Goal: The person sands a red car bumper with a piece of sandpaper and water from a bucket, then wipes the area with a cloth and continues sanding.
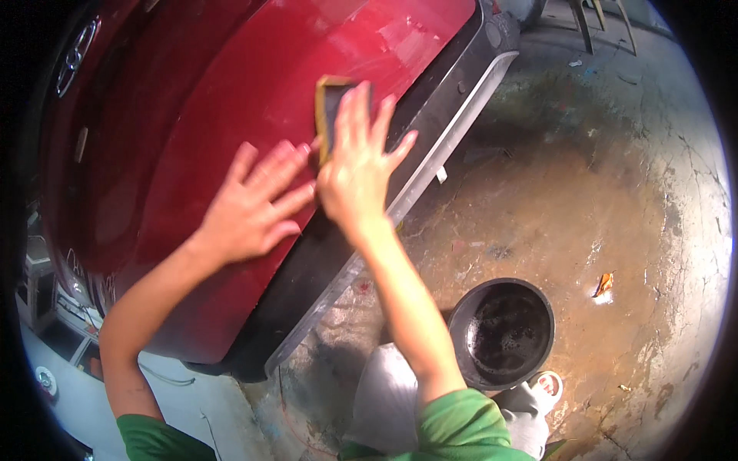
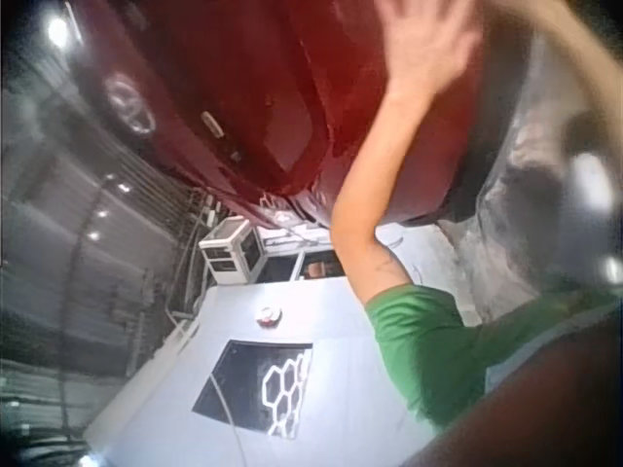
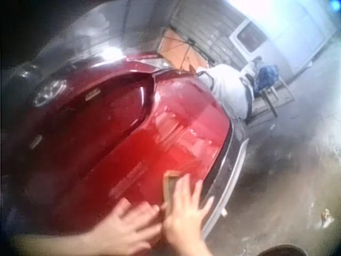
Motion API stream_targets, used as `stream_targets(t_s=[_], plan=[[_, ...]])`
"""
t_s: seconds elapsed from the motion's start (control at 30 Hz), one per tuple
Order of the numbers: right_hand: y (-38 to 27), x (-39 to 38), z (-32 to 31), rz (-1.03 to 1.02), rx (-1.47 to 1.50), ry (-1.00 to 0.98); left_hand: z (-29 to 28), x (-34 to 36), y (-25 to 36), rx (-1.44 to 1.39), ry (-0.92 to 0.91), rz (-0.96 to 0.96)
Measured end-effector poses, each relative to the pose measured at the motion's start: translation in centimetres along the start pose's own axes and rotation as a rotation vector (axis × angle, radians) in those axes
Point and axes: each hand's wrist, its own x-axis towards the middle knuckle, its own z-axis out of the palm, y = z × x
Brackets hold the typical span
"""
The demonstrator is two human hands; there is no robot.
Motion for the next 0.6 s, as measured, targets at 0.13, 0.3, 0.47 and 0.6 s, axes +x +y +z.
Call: stream_targets(t_s=[0.13, 0.3, 0.47, 0.6], plan=[[5.3, 6.3, -0.7, -0.024, -0.049, 0.090, -0.8, 1.5, -1.0, 0.027, 0.036, 0.044], [8.0, 9.1, -1.0, 0.055, -0.247, 0.070, -3.3, 2.4, -3.3, 0.139, 0.060, -0.165], [-2.1, -0.9, -1.6, -0.074, 0.014, -0.116, -5.9, 3.3, -7.1, 0.326, 0.186, -0.366], [5.4, 12.3, -0.5, -0.110, -0.157, 0.194, -7.0, 2.9, -10.8, 0.027, 0.201, -0.513]])
